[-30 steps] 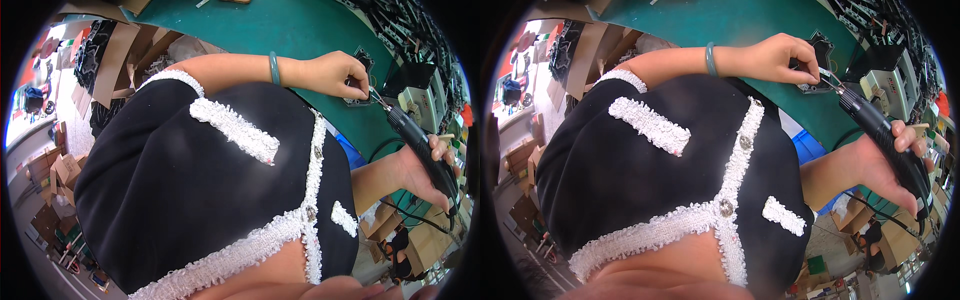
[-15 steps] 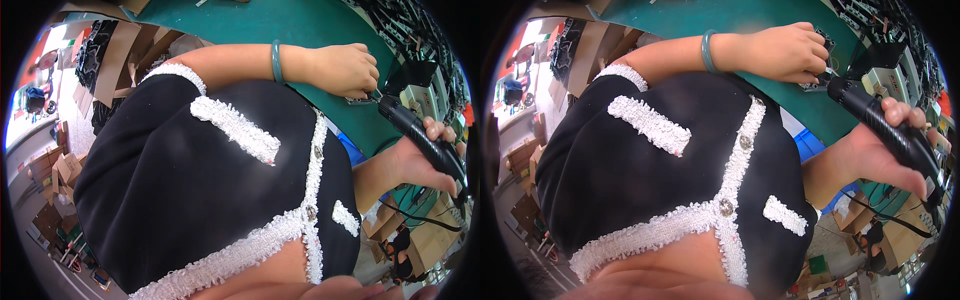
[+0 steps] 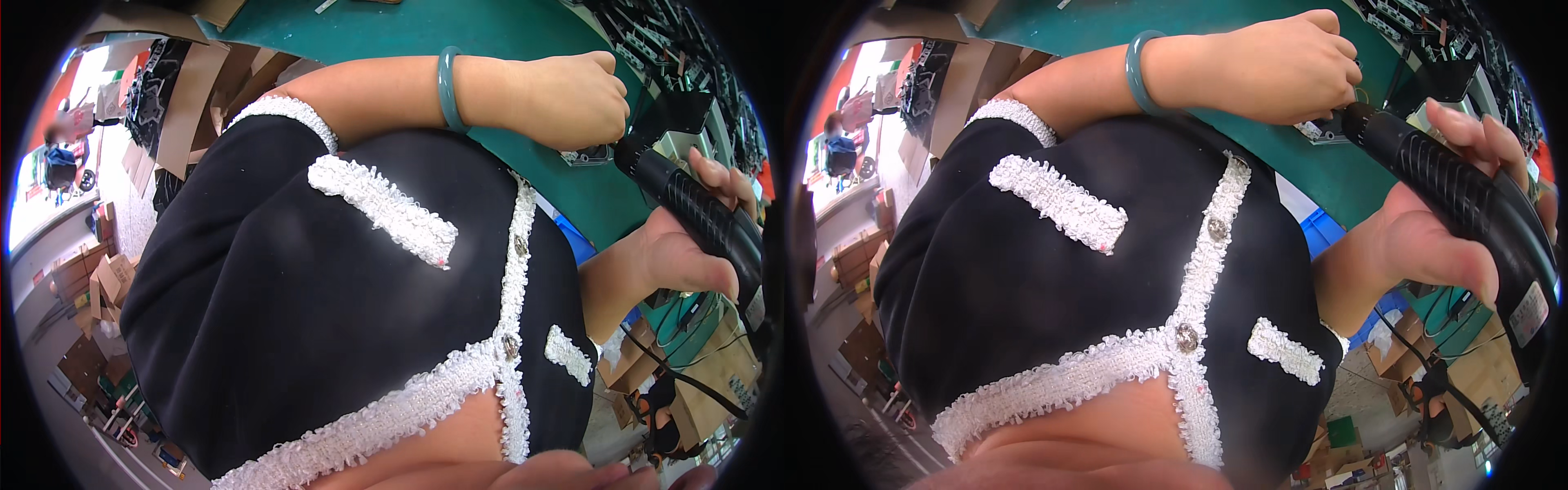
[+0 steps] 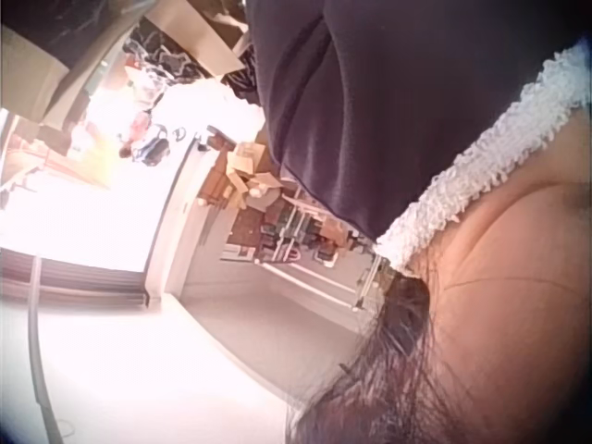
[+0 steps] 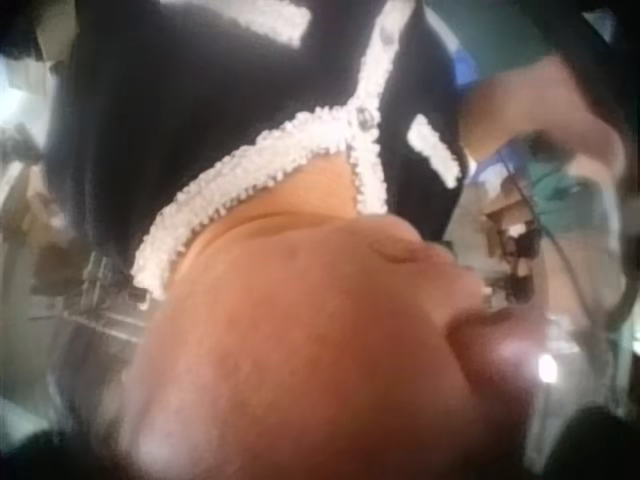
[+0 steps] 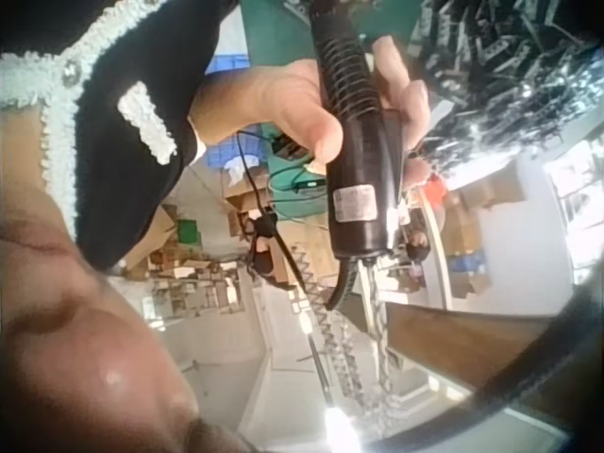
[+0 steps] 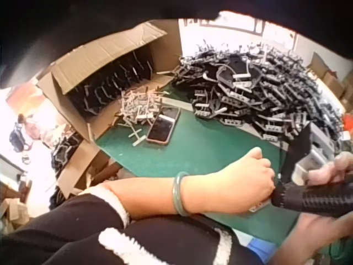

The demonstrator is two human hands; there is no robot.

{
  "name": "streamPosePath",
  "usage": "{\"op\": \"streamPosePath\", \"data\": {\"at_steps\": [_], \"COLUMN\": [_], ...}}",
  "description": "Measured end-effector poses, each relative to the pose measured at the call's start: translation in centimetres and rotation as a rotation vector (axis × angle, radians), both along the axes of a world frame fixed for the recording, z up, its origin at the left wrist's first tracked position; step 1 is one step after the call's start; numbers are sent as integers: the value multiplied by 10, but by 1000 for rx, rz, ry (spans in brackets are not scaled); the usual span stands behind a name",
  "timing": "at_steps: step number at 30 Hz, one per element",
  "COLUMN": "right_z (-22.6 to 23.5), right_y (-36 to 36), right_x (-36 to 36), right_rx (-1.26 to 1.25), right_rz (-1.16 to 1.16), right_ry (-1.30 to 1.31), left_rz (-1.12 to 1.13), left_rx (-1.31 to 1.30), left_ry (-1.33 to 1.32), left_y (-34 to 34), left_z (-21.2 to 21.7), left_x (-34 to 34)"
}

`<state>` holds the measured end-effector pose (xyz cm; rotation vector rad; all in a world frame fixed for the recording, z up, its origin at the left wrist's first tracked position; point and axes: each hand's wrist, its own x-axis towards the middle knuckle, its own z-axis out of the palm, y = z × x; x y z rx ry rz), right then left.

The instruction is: The worker takes plastic frames from a storage pile, inspects them, and uses a handheld heat tool to process specific areas before sorting them into a box.

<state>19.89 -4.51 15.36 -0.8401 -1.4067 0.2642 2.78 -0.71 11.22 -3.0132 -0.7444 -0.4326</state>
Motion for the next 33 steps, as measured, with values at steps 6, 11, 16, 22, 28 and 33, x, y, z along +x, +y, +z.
{"op": "streamPosePath", "data": {"at_steps": [6,11,16,22,28,33], "right_z": [-25,-33,-41,-41,-41,-40], "right_y": [19,7,2,11,14,12], "right_x": [78,109,98,74,58,53], "right_rx": [-16,-22,2,-15,-26,-35], "right_rz": [551,468,314,305,186,161], "right_ry": [376,469,338,418,278,254], "left_rz": [-53,72,-32,-24,8,-19], "left_rx": [-327,-510,-509,-450,-280,-196], "left_ry": [-337,-429,-575,-591,-545,-539], "left_y": [23,19,15,6,-13,-15], "left_z": [-42,-75,-87,-96,-99,-99], "left_x": [1,7,-2,-3,-4,-11]}}
